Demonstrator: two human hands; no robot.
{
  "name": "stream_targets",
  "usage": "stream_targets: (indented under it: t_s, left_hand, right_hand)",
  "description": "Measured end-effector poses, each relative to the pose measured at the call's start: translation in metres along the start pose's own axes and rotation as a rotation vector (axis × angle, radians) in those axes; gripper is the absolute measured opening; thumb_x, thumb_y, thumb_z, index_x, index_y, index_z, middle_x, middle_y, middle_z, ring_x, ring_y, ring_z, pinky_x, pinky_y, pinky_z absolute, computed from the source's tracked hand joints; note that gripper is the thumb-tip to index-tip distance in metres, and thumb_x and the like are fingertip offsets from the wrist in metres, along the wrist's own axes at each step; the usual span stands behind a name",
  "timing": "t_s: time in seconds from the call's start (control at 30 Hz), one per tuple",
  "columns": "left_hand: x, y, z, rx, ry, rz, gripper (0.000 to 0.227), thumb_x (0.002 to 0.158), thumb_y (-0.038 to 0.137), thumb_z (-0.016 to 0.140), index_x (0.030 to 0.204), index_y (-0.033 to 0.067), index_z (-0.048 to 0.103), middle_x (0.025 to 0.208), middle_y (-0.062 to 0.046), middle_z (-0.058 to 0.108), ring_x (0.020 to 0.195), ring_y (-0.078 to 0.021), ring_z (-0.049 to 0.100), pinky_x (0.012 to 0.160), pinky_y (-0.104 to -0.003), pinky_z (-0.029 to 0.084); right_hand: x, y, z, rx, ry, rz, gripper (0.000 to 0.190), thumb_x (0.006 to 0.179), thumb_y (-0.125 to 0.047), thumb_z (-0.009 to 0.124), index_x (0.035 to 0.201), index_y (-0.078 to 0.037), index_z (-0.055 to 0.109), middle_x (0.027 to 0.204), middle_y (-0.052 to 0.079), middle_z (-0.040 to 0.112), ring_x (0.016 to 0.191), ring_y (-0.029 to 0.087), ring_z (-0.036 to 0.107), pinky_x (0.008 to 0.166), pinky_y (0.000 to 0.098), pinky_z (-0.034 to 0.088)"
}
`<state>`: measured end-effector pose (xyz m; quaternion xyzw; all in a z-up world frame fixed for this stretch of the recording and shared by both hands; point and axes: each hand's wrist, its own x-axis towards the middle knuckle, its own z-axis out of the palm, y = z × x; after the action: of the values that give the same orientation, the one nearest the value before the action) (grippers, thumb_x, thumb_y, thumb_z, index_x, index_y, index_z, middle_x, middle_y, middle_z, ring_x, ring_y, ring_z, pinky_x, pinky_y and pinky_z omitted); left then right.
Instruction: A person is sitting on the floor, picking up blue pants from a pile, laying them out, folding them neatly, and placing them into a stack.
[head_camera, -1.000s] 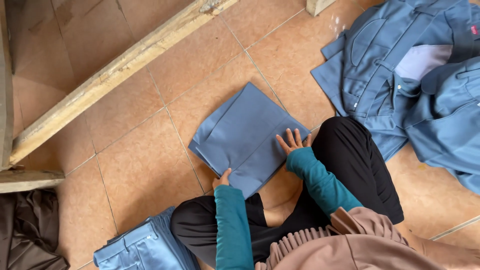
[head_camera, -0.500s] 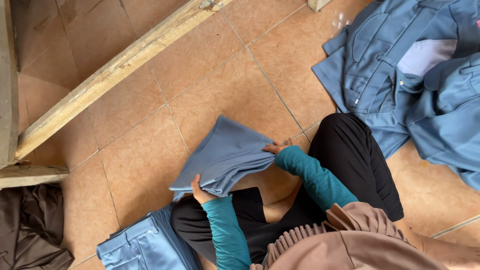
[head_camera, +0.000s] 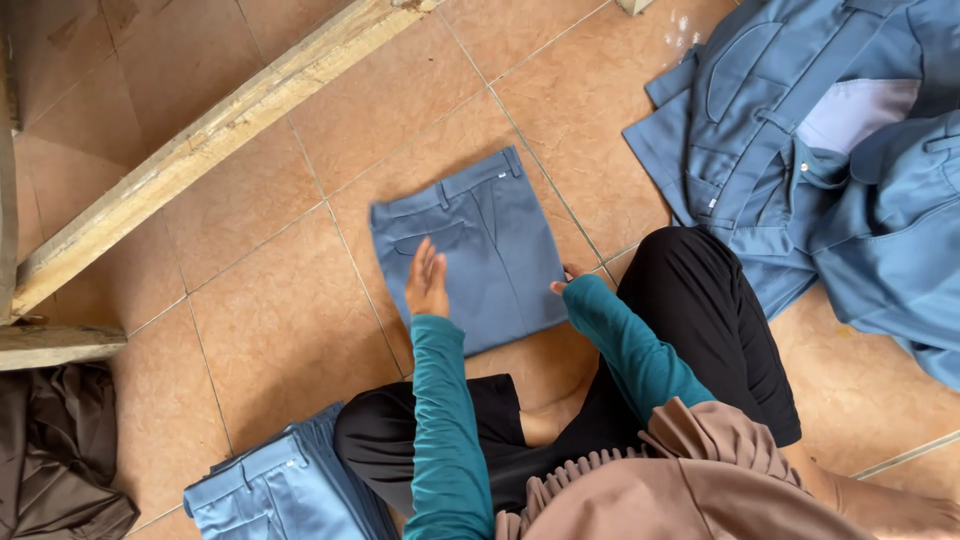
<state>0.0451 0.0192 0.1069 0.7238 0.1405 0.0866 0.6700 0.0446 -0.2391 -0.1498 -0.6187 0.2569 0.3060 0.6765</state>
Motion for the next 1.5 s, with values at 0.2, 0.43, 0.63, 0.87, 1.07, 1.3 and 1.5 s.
stream_targets:
  t_s: [0.2, 0.43, 0.63, 0.87, 1.07, 1.3, 1.5]
  left_hand:
    - [0.001, -0.22, -0.131, 0.755, 0.415, -0.413, 0.062, 0.093, 0.048, 0.07, 0.15, 0.0343, 0.049, 0.155, 0.0, 0.046, 0.143, -0.0201, 0.044, 0.12, -0.036, 0.042]
    - [-0.015, -0.26, -0.153, 0.695, 0.33, -0.534, 0.052, 0.086, 0.051, 0.075, 0.135, 0.0374, 0.065, 0.119, 0.001, 0.074, 0.115, -0.0185, 0.069, 0.096, -0.036, 0.06]
    - [-0.02, -0.24, -0.129, 0.57, 0.243, -0.59, 0.075, 0.078, 0.071, 0.077, 0.141, 0.0337, 0.06, 0.133, -0.004, 0.068, 0.126, -0.0233, 0.061, 0.108, -0.04, 0.052]
    - [-0.029, -0.117, -0.096, 0.121, 0.359, -0.359, 0.049, 0.089, 0.03, 0.083, 0.135, 0.0244, 0.067, 0.122, -0.017, 0.071, 0.129, -0.0275, 0.058, 0.11, -0.043, 0.049]
    - [0.031, -0.235, -0.129, 0.427, 0.355, -0.627, 0.085, 0.068, 0.078, 0.084, 0.14, 0.0397, 0.06, 0.142, -0.005, 0.062, 0.128, -0.0275, 0.06, 0.11, -0.042, 0.051]
    - [0.1, -0.244, -0.129, 0.485, 0.359, -0.619, 0.069, 0.071, 0.06, 0.089, 0.133, 0.0392, 0.065, 0.125, 0.001, 0.072, 0.117, -0.0207, 0.067, 0.1, -0.036, 0.058]
    - [0.094, -0.186, -0.12, 0.411, 0.197, -0.682, 0.086, 0.072, 0.048, 0.093, 0.147, 0.0337, 0.054, 0.141, -0.003, 0.062, 0.131, -0.0229, 0.058, 0.111, -0.04, 0.05]
  right_hand:
    - [-0.033, -0.029, 0.0, -0.277, 0.048, 0.008, 0.065, 0.087, -0.021, 0.081, 0.147, -0.03, 0.055, 0.121, 0.017, 0.071, 0.117, 0.031, 0.067, 0.098, 0.047, 0.056]
    - [-0.038, -0.043, -0.028, -0.185, 0.086, 0.001, 0.071, 0.084, -0.005, 0.08, 0.148, -0.022, 0.055, 0.116, 0.021, 0.071, 0.107, 0.034, 0.07, 0.092, 0.0483, 0.058]
    - [-0.015, -0.038, -0.047, -0.637, 0.195, 0.048, 0.07, 0.083, -0.025, 0.084, 0.146, -0.034, 0.057, 0.116, 0.009, 0.075, 0.113, 0.029, 0.069, 0.101, 0.0486, 0.053]
    - [0.008, -0.025, -0.044, -0.696, 0.312, -0.001, 0.068, 0.085, -0.027, 0.081, 0.145, -0.045, 0.054, 0.115, 0.001, 0.074, 0.115, 0.026, 0.067, 0.102, 0.0493, 0.052]
    - [0.013, -0.045, -0.041, -0.559, 0.266, -0.054, 0.058, 0.091, -0.038, 0.076, 0.145, -0.033, 0.055, 0.118, 0.009, 0.072, 0.113, 0.03, 0.068, 0.1, 0.0497, 0.053]
    - [0.029, -0.077, -0.031, -0.541, 0.283, -0.072, 0.055, 0.094, -0.062, 0.068, 0.135, -0.026, 0.065, 0.115, 0.009, 0.073, 0.111, 0.03, 0.069, 0.097, 0.0489, 0.055]
    - [0.026, -0.095, -0.021, -0.48, 0.363, -0.147, 0.039, 0.088, -0.052, 0.077, 0.115, -0.024, 0.075, 0.103, 0.003, 0.075, 0.098, 0.025, 0.072, 0.089, 0.0406, 0.057]
